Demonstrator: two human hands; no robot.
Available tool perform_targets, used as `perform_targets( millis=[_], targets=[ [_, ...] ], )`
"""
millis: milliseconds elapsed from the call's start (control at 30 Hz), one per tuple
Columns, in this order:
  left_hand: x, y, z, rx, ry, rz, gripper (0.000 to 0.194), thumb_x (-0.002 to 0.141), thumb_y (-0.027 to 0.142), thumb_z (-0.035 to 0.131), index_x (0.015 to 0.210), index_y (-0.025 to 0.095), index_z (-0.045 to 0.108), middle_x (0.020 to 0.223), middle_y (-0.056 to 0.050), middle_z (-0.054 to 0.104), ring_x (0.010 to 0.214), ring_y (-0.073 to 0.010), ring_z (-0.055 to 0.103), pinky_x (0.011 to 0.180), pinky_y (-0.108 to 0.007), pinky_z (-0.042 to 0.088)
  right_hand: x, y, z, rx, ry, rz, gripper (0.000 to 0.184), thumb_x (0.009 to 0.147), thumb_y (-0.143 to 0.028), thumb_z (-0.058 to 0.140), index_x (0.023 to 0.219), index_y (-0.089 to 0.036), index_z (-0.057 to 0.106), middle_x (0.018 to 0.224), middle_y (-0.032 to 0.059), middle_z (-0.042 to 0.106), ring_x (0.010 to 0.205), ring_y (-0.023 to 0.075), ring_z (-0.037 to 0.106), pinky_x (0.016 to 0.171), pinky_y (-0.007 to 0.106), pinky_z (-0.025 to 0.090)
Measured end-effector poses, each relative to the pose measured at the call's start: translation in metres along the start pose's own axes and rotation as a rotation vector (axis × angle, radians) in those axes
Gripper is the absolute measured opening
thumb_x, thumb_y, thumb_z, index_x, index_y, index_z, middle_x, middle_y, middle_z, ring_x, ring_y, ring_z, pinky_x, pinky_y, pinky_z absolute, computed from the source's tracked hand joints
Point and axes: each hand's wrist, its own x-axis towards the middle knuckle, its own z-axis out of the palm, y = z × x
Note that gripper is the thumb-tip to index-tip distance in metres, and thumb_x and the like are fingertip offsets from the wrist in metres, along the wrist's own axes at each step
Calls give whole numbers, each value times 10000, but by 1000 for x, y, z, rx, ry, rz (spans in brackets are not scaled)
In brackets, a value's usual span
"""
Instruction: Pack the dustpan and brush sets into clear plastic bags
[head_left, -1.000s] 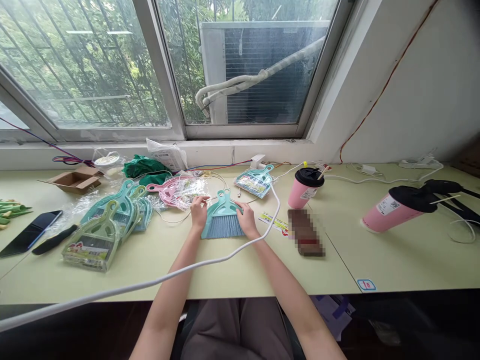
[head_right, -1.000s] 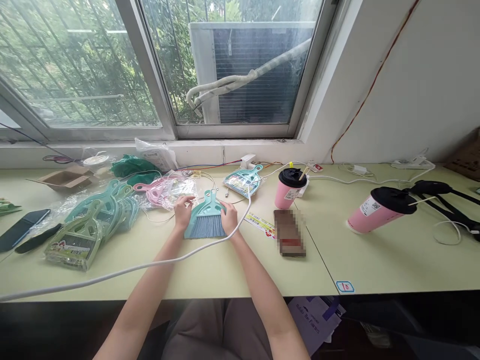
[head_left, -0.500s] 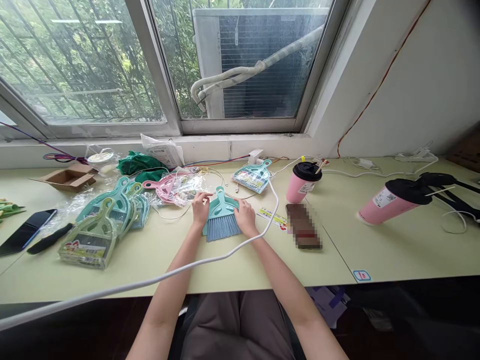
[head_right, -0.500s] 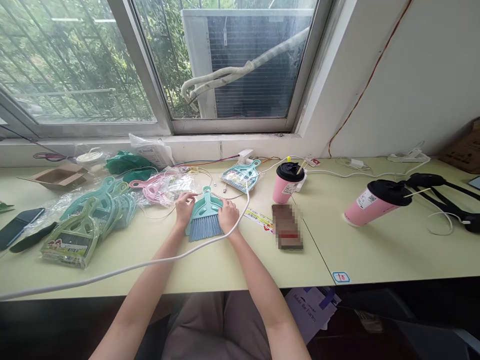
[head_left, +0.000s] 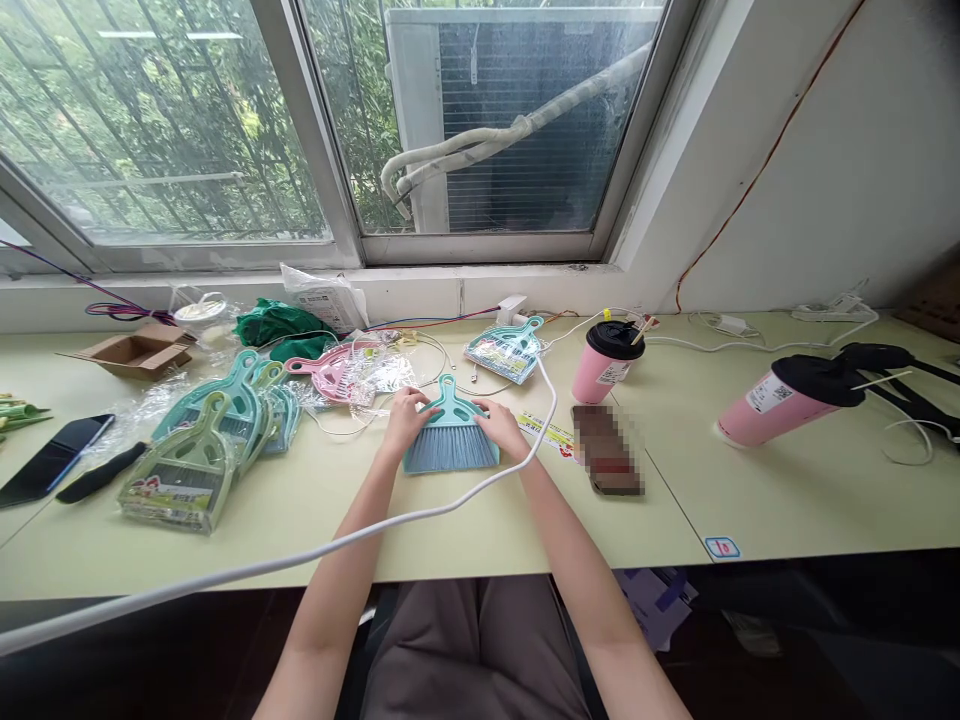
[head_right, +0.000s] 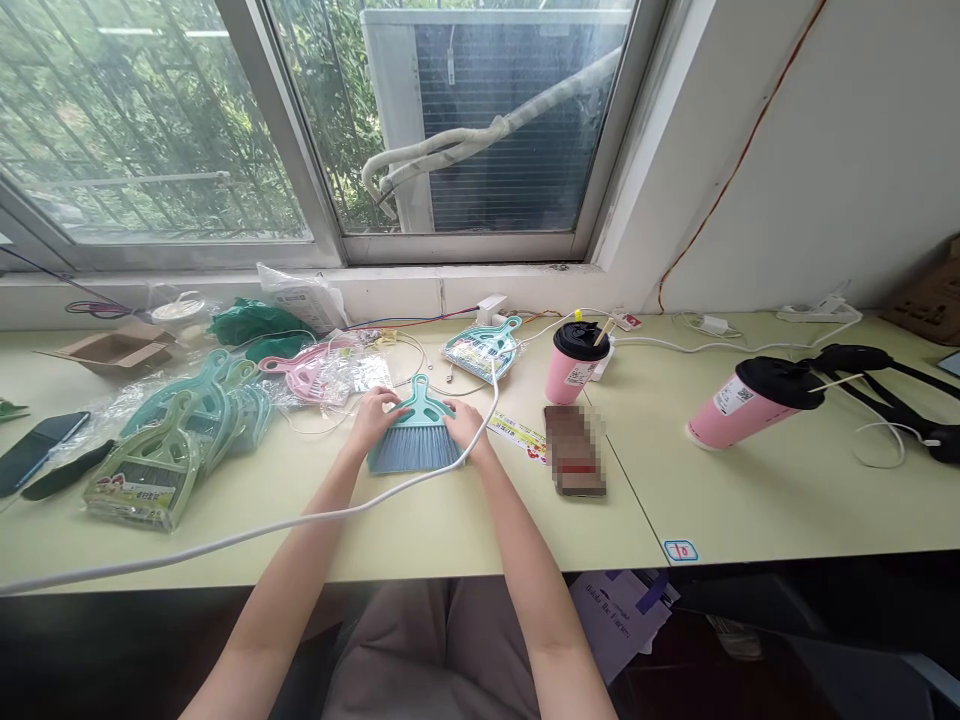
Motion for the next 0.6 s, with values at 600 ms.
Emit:
perform_targets(
  millis=[600],
  targets=[
    [-3, 35, -14, -480, -289, -156, 429, 779, 562, 602, 878, 155, 692, 840, -55, 685, 769, -188, 596, 662, -264, 432, -5, -17, -10, 685, -25, -49, 376, 639, -356, 749, 962, -194, 647, 1021, 69, 692, 968, 192, 628, 842, 323, 494]
  ],
)
